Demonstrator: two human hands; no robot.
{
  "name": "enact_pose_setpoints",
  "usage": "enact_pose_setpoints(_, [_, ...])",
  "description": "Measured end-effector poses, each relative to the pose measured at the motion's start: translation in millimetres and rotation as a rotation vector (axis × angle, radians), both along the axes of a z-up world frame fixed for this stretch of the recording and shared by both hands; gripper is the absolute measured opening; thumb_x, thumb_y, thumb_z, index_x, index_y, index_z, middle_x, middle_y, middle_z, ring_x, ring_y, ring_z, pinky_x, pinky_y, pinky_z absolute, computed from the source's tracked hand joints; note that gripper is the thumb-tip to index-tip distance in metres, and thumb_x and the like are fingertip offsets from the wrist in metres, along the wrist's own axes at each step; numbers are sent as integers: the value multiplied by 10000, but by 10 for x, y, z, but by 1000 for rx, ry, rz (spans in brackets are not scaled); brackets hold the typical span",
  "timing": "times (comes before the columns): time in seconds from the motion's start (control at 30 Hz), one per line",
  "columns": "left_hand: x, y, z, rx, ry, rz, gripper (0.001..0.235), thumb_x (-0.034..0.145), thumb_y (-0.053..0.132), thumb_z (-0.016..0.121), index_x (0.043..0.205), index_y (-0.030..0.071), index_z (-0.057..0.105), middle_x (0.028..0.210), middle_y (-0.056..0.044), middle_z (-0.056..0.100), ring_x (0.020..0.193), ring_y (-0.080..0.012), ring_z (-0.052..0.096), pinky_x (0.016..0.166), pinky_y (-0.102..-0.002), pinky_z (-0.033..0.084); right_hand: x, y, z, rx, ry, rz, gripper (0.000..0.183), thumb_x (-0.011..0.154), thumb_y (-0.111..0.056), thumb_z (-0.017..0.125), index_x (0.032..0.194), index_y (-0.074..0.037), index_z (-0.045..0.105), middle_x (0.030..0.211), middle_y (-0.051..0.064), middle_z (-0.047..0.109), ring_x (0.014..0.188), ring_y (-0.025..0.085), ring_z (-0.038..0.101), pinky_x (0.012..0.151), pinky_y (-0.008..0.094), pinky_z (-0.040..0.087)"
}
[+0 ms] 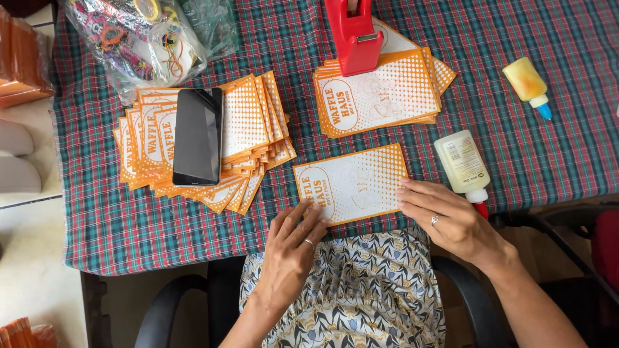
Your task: Applying glue to paper sleeves and folding them to prepare packaging for liquid tubes.
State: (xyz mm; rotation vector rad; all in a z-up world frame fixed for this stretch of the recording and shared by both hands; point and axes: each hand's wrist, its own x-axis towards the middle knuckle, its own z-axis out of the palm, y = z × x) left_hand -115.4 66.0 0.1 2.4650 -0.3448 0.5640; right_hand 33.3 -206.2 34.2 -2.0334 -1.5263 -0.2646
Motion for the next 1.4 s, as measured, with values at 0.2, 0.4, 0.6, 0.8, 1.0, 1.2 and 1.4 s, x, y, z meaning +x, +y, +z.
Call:
enact_pose_setpoints(0.2, [8, 47, 6, 48, 25, 1, 285, 1036, -7, 497, 1252, -17, 682, 1382, -199, 651, 1352, -412, 562, 1075, -547, 431, 15, 1, -30, -8, 19, -4, 299, 829, 94, 794, 1118, 72, 719, 1203, 241, 713, 1176, 396, 698, 1056, 489, 606])
enact_pose_setpoints(0.4, [21, 62, 7, 76, 16, 15, 284, 1020, -6, 523, 1247, 2, 693, 1396, -175, 648, 1351, -392, 570, 1071, -543, 418, 40, 15, -9, -25, 34, -15, 229, 856, 81, 761, 1083, 72, 731, 1175, 242, 722, 1145, 396, 707, 1038, 486, 612])
enact_pose_setpoints(0.6, [31, 90, 34, 116, 23, 3, 302, 947, -22, 675, 1248, 10, 692, 1375, -166, 665, 1340, -381, 578, 1048, -535, 427, 147, 38, 49, -83, 123, 12, 190, 830, 96, 756, 1018, 86, 740, 1128, 223, 709, 1135, 375, 672, 971, 402, 631])
enact_pose_setpoints(0.8, [63, 145, 38, 27, 3, -16, 301, 948, 30, 750, 1242, 49, 690, 1374, -153, 666, 1334, -381, 596, 1004, -515, 474, 299, 98, 206, -394, 126, -114, 757, 771, -127, 791, 1459, -5, 502, 1552, 150, 500, 1536, 326, 351, 1256, 467, 340])
enact_pose_setpoints(1.0, [199, -45, 222, -52, 6, 87, 154, 913, 95, 746, 1061, 49, 741, 1237, -109, 731, 1206, -348, 643, 918, -483, 481, 444, 43, 120, -593, 94, -132, 1142, 747, -344, 794, 1638, -45, 144, 1723, 131, 149, 1590, 368, 49, 1274, 478, 131])
enact_pose_setpoints(1.2, [721, -798, 129, -50, 56, 86, 221, 921, -81, 562, 1115, -101, 667, 1053, -204, 636, 984, -310, 563, 809, -441, 490, 403, 65, 133, -547, 26, -116, 1082, 773, -367, 751, 1634, -42, 182, 1722, 118, 196, 1584, 393, 143, 1272, 514, 187])
enact_pose_setpoints(1.4, [798, -782, -89, 105, 174, 337, 401, 1061, 13, 417, 1456, -46, 456, 982, -96, 476, 792, -208, 412, 661, -350, 433, 415, 47, 156, -563, -105, -140, 1097, 772, -486, 695, 1652, -85, 178, 1721, 91, 220, 1579, 388, 185, 1269, 568, 162])
